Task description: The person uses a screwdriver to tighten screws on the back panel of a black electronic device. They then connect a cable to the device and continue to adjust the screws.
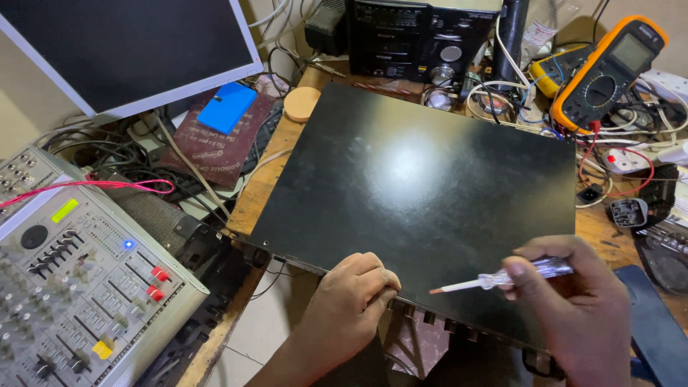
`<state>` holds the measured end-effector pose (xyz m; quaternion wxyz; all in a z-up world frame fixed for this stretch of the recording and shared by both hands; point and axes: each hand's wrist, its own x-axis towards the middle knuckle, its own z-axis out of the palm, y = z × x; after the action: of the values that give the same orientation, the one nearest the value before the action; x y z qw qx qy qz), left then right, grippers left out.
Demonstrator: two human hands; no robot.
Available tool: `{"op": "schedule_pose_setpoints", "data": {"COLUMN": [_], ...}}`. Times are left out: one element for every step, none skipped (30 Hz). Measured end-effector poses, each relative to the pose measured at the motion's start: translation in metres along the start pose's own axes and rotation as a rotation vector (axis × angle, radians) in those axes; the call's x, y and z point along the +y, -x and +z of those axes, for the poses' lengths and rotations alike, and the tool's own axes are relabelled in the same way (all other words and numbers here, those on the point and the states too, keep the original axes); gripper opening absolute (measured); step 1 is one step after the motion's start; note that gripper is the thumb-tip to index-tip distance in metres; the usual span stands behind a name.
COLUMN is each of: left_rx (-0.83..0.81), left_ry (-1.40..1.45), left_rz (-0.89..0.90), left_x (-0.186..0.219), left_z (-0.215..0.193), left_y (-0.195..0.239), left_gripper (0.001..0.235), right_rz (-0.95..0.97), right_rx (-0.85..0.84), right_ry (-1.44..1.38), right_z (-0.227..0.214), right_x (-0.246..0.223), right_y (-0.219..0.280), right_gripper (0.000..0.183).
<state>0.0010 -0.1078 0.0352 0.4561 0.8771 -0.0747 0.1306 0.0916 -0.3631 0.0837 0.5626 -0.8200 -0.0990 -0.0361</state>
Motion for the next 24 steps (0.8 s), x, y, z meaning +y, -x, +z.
{"op": "schedule_pose_setpoints", "data": {"left_rx": [-0.006, -0.013, -0.020, -0.026, -0.036, -0.046, -0.049, -0.034, -0.019, -0.022, 0.006, 0.034, 0.036, 0.033, 0.029, 0.031, 0.044, 0.058, 0.058, 0.040, 0.023, 0.024, 0.028, 0.032], "left_ry": [-0.001, 0.003, 0.005, 0.005, -0.021, -0.046, -0.047, -0.037, -0.027, -0.027, -0.013, 0.002, -0.003, -0.014, -0.024, -0.026, -0.033, -0.040, -0.038, -0.047, -0.056, -0.056, -0.054, -0.051], "left_rz": [0.002, 0.021, 0.041, 0.043, 0.028, 0.013, 0.014, 0.034, 0.054, 0.054, 0.071, 0.088, 0.085, 0.083, 0.082, 0.081, 0.091, 0.102, 0.102, 0.089, 0.077, 0.077, 0.085, 0.092], "left_x": [-0.001, -0.001, -0.002, -0.001, 0.000, 0.000, -0.001, -0.003, -0.004, -0.005, -0.006, -0.008, -0.008, -0.009, -0.010, -0.009, -0.009, -0.008, -0.006, -0.003, -0.001, -0.001, -0.001, -0.001], "left_z": [0.000, -0.001, -0.001, 0.000, 0.000, 0.000, 0.001, 0.003, 0.004, 0.006, 0.008, 0.009, 0.010, 0.010, 0.011, 0.011, 0.011, 0.012, 0.011, 0.009, 0.007, 0.007, 0.008, 0.008], "left_y": [-0.001, -0.002, -0.002, -0.003, -0.003, -0.003, -0.002, -0.001, -0.001, 0.000, 0.000, 0.001, 0.002, 0.003, 0.004, 0.004, 0.003, 0.003, 0.002, 0.001, 0.000, 0.000, 0.000, 0.000], "left_gripper": [0.011, 0.012, 0.013, 0.013, 0.014, 0.014, 0.014, 0.014, 0.014, 0.014, 0.014, 0.014, 0.014, 0.013, 0.012, 0.012, 0.012, 0.012, 0.012, 0.009, 0.007, 0.007, 0.007, 0.009], "right_rz": [0.004, 0.041, 0.077, 0.080, 0.124, 0.168, 0.169, 0.152, 0.134, 0.136, 0.160, 0.183, 0.184, 0.151, 0.118, 0.118, 0.141, 0.164, 0.164, 0.150, 0.134, 0.133, 0.114, 0.095], "right_rx": [0.005, 0.036, 0.067, 0.072, 0.090, 0.107, 0.110, 0.112, 0.114, 0.116, 0.105, 0.094, 0.090, 0.077, 0.065, 0.062, 0.078, 0.094, 0.095, 0.111, 0.126, 0.126, 0.107, 0.087], "right_ry": [-0.002, -0.100, -0.199, -0.201, -0.229, -0.257, -0.259, -0.272, -0.285, -0.286, -0.274, -0.262, -0.266, -0.271, -0.274, -0.276, -0.249, -0.222, -0.220, -0.253, -0.286, -0.286, -0.304, -0.322], "right_z": [-0.002, -0.004, -0.006, -0.007, -0.008, -0.009, -0.010, -0.010, -0.011, -0.012, -0.012, -0.011, -0.011, -0.010, -0.010, -0.010, -0.010, -0.011, -0.009, -0.008, -0.006, -0.007, -0.007, -0.008], "right_x": [0.010, 0.019, 0.029, 0.037, 0.045, 0.052, 0.054, 0.055, 0.056, 0.053, 0.051, 0.048, 0.049, 0.050, 0.051, 0.049, 0.048, 0.047, 0.045, 0.043, 0.041, 0.043, 0.044, 0.045], "right_y": [0.002, 0.003, 0.005, 0.006, 0.007, 0.008, 0.008, 0.008, 0.008, 0.008, 0.007, 0.006, 0.006, 0.006, 0.006, 0.007, 0.007, 0.007, 0.008, 0.008, 0.008, 0.008, 0.007, 0.006], "right_gripper": [0.008, 0.009, 0.010, 0.010, 0.011, 0.011, 0.011, 0.011, 0.012, 0.012, 0.011, 0.011, 0.011, 0.010, 0.010, 0.010, 0.011, 0.014, 0.014, 0.015, 0.016, 0.016, 0.015, 0.016]}}
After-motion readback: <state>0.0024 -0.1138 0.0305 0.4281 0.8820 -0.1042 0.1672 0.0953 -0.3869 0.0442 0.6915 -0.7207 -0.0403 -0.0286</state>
